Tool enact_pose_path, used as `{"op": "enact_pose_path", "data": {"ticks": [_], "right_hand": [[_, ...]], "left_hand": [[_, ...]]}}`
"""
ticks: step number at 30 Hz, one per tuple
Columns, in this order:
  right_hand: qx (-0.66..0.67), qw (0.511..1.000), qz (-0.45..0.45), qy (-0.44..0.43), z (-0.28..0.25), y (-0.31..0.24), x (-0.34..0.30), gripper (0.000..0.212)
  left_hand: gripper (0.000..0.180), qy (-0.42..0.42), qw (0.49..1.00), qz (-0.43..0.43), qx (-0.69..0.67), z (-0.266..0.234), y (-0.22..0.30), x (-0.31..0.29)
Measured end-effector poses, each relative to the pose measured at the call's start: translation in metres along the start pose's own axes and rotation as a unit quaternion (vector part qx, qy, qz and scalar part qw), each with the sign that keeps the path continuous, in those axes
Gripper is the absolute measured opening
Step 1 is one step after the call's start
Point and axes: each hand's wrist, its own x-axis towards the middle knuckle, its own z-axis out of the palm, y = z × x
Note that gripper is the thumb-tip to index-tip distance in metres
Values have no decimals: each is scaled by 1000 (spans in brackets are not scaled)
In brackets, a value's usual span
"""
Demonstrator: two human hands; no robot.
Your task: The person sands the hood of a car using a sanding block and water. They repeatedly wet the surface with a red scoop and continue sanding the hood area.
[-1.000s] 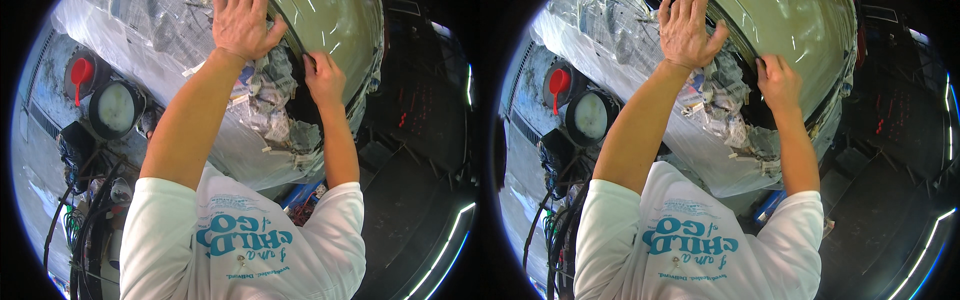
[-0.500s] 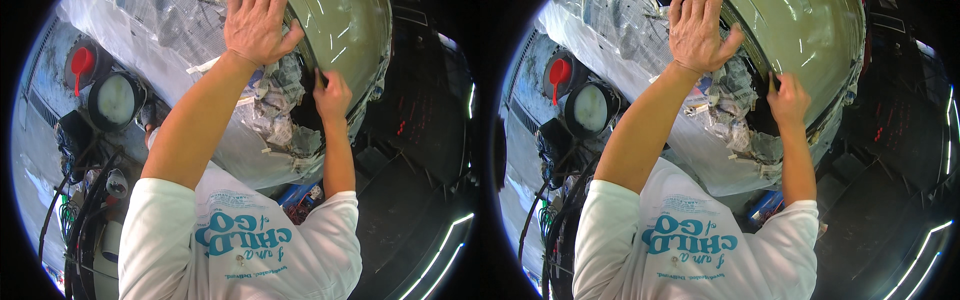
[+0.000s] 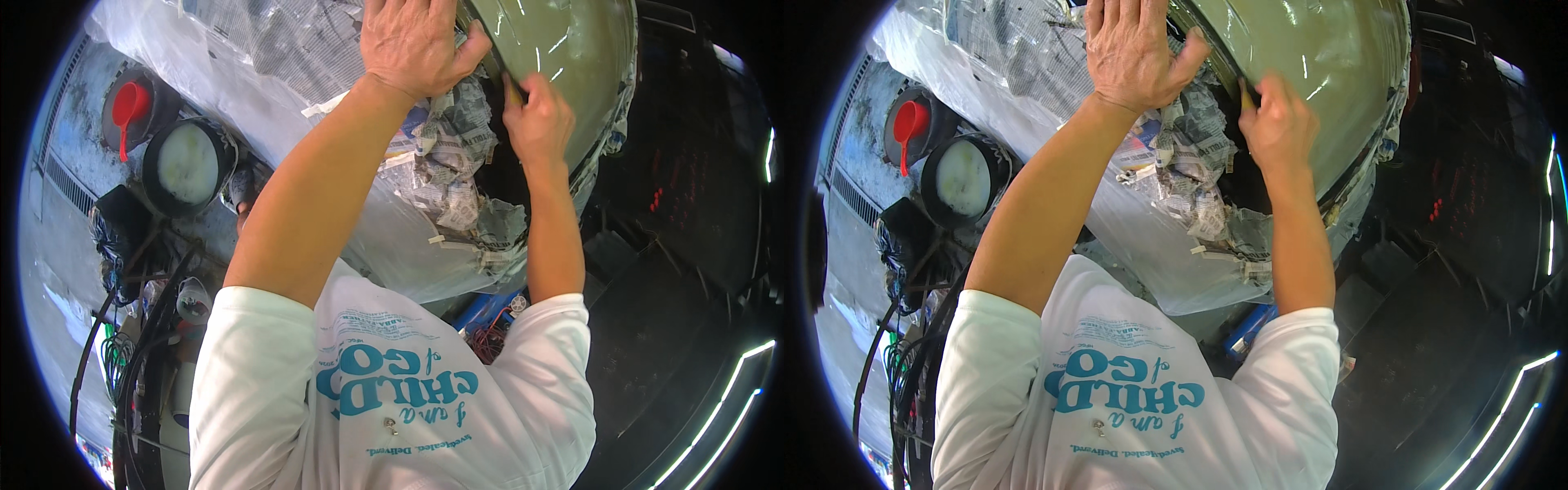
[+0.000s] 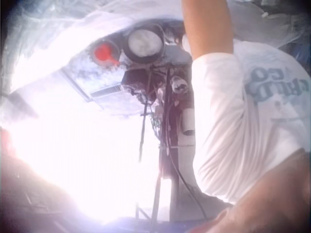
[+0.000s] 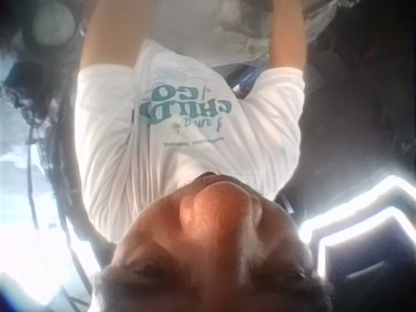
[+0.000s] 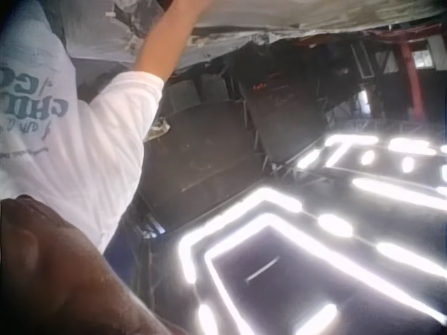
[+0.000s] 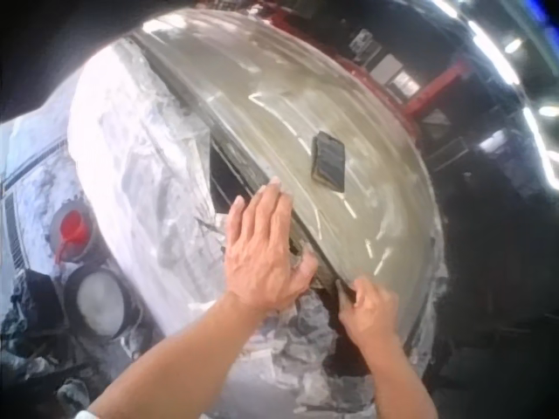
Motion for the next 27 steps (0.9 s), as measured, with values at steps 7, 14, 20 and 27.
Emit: {"op": "enact_pose_path", "data": {"ticks": [7,14,20,27], "right_hand": [[3,1000,-17,10,6,10,-13,27],[-8,999,-5,34,12,17,-18,26],[-13,999,-6,38,8,13,-21,21],[-6,999,-7,45,9,-5,13,17]], "left_hand": [[76,-2,1000,5,-18,2,3,-4],[81,-2,1000,25,0,3,-2,0],[80,2,1000,13,-11,2,-2,-3],[81,-4,1000,1,-13,2,3,-3]]}}
